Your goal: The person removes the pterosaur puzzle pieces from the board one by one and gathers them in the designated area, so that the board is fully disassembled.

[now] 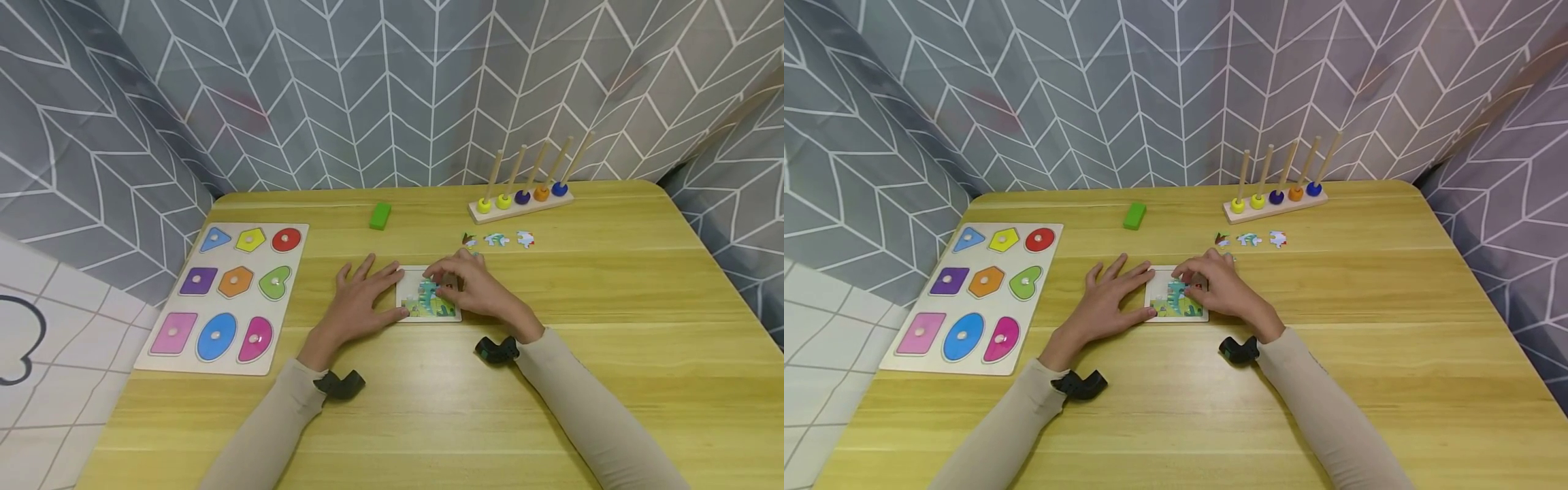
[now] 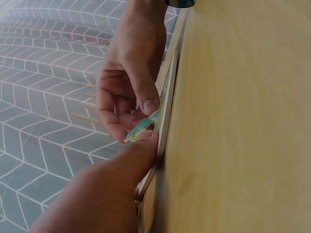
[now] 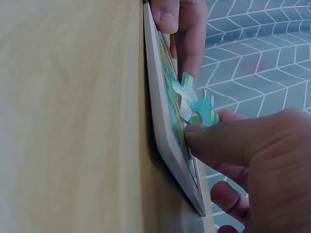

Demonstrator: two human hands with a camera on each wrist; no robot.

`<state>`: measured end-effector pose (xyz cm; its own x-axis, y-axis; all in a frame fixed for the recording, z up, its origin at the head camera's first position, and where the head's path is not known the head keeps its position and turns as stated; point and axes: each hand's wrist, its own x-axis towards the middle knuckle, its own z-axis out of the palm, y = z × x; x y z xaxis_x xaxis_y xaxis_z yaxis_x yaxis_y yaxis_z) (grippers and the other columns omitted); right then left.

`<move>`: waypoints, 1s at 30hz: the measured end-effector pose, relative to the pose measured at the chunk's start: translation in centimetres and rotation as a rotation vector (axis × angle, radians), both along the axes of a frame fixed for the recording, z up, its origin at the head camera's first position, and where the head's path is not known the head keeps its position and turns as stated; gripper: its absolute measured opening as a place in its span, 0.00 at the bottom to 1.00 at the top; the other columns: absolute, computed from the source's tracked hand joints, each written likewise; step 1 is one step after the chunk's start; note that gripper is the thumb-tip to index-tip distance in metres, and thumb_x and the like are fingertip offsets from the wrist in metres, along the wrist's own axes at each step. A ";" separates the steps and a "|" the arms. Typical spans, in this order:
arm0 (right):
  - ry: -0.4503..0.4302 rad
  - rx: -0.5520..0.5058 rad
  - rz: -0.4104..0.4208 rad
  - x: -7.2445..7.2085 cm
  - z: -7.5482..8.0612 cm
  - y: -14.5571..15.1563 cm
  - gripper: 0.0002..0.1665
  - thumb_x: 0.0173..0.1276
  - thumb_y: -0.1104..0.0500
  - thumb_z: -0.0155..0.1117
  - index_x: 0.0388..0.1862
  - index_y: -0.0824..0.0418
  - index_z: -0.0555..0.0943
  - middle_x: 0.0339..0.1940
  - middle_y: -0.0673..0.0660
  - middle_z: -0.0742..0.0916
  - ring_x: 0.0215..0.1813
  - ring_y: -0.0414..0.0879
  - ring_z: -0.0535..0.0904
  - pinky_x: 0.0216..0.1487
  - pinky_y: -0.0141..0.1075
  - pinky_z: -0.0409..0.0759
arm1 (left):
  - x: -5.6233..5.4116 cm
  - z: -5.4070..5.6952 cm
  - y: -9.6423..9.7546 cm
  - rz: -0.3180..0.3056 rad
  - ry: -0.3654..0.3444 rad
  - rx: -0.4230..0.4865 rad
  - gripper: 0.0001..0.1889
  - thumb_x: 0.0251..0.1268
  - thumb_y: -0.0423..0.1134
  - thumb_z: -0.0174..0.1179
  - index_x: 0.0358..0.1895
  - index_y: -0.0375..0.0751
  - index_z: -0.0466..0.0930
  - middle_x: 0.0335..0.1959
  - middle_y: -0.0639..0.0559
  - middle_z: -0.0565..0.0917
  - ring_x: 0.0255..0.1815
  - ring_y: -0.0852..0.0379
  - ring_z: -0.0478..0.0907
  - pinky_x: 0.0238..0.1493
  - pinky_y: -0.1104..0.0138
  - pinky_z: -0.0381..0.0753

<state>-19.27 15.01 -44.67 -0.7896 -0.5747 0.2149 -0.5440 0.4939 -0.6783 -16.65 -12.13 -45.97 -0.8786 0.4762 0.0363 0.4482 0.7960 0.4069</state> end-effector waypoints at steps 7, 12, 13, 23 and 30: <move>-0.009 -0.053 -0.010 0.1 0.1 0.0 0.16 0.66 0.65 0.71 0.52 0.56 0.86 0.38 0.51 0.90 0.40 0.47 0.69 0.46 0.43 0.54 | -0.1 0.1 0.1 -0.001 0.003 -0.002 0.40 0.65 0.70 0.55 0.78 0.61 0.64 0.81 0.65 0.61 0.86 0.45 0.43 0.78 0.36 0.37; -0.030 -0.101 -0.012 0.1 0.2 -0.1 0.14 0.67 0.64 0.71 0.52 0.57 0.87 0.36 0.52 0.89 0.40 0.48 0.71 0.47 0.44 0.56 | -0.1 0.2 0.1 -0.009 0.009 0.000 0.40 0.66 0.69 0.55 0.78 0.60 0.64 0.81 0.64 0.62 0.86 0.44 0.44 0.77 0.35 0.37; -0.037 -0.111 -0.012 0.1 0.1 -0.1 0.14 0.68 0.64 0.71 0.52 0.57 0.87 0.36 0.52 0.89 0.40 0.48 0.72 0.47 0.44 0.57 | 0.0 0.3 0.1 -0.011 0.011 0.001 0.40 0.66 0.69 0.55 0.78 0.60 0.64 0.81 0.63 0.62 0.86 0.43 0.44 0.77 0.35 0.37; -0.183 -0.213 -0.009 0.0 0.0 0.0 0.13 0.72 0.64 0.66 0.54 0.60 0.86 0.39 0.57 0.87 0.42 0.46 0.77 0.40 0.33 0.75 | 0.1 0.2 0.0 -0.004 0.005 -0.013 0.40 0.66 0.70 0.55 0.78 0.60 0.64 0.81 0.64 0.61 0.86 0.44 0.44 0.77 0.35 0.38; -0.260 -0.240 -0.061 -0.5 0.6 1.6 0.13 0.74 0.64 0.63 0.55 0.62 0.85 0.41 0.59 0.87 0.44 0.48 0.81 0.47 0.33 0.78 | 0.1 0.2 0.1 0.000 -0.004 -0.011 0.40 0.66 0.70 0.55 0.79 0.61 0.63 0.81 0.65 0.60 0.87 0.45 0.42 0.78 0.35 0.37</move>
